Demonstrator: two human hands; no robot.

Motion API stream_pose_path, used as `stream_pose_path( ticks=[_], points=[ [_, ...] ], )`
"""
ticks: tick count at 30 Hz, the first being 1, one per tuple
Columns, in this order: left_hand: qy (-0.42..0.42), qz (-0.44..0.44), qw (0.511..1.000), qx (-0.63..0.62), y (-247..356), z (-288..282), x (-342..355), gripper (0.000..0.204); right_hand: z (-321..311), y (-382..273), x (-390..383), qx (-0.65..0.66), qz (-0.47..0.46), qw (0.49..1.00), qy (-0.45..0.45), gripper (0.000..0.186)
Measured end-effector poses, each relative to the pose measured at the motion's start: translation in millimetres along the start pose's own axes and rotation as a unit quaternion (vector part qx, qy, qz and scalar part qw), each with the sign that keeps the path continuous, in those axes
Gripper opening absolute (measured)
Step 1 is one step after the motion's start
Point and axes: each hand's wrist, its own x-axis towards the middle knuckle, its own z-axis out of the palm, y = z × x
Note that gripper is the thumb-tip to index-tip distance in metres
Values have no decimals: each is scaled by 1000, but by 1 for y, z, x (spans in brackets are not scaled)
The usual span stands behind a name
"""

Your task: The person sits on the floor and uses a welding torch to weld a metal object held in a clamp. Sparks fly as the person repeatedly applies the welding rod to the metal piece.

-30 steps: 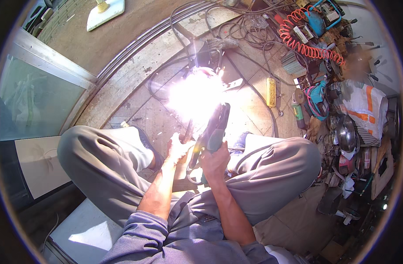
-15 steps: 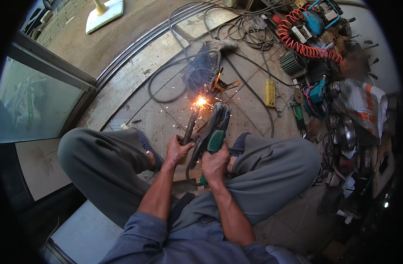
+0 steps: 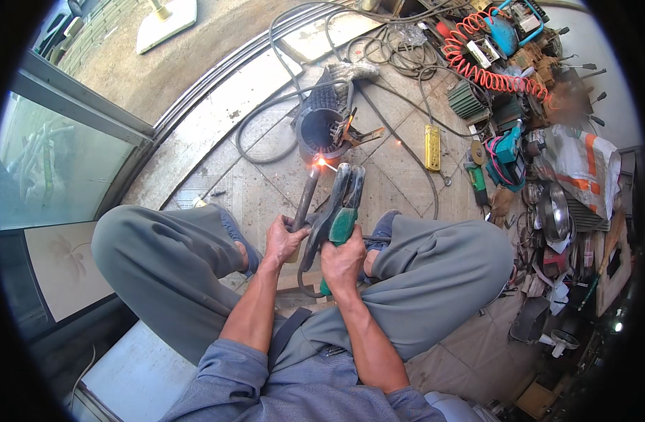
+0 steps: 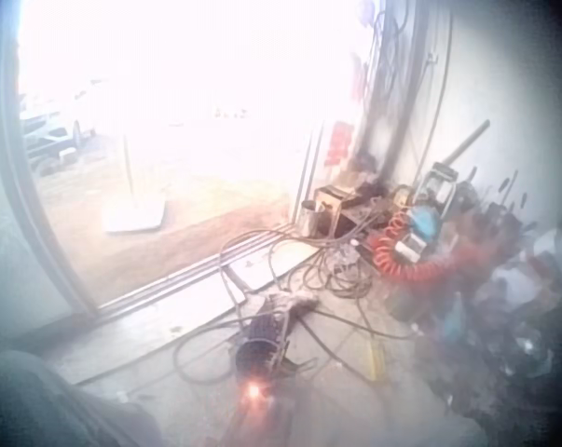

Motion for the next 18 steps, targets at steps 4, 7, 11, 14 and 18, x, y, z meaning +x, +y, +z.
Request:
stream_pose_path(
  ticks=[4, 7, 11, 14, 18],
  points=[
    [-4, -6, 1000, -2, 4, 0, -1, 51, 0, 0, 0, 0, 5, 1000, -1, 27],
    [-2, -3, 1000, 1, -1, 0, 1, 51, 1, 0, 0, -8, 2, 1000, 1, 27],
    [-1, 2, 1000, 3, 0, 0, 0, 50, 0, 1, 0, 2, -3, 1000, 1, 26],
    [-5, -4, 1000, 2, 2, 0, 0, 51, 1, 3, 1, -4, -9, 1000, 4, 27],
    [5, -4, 1000, 28, 11, -2, -3, 53, -1, -3, -1, -26, 26, 999, -19, 30]
  ],
)
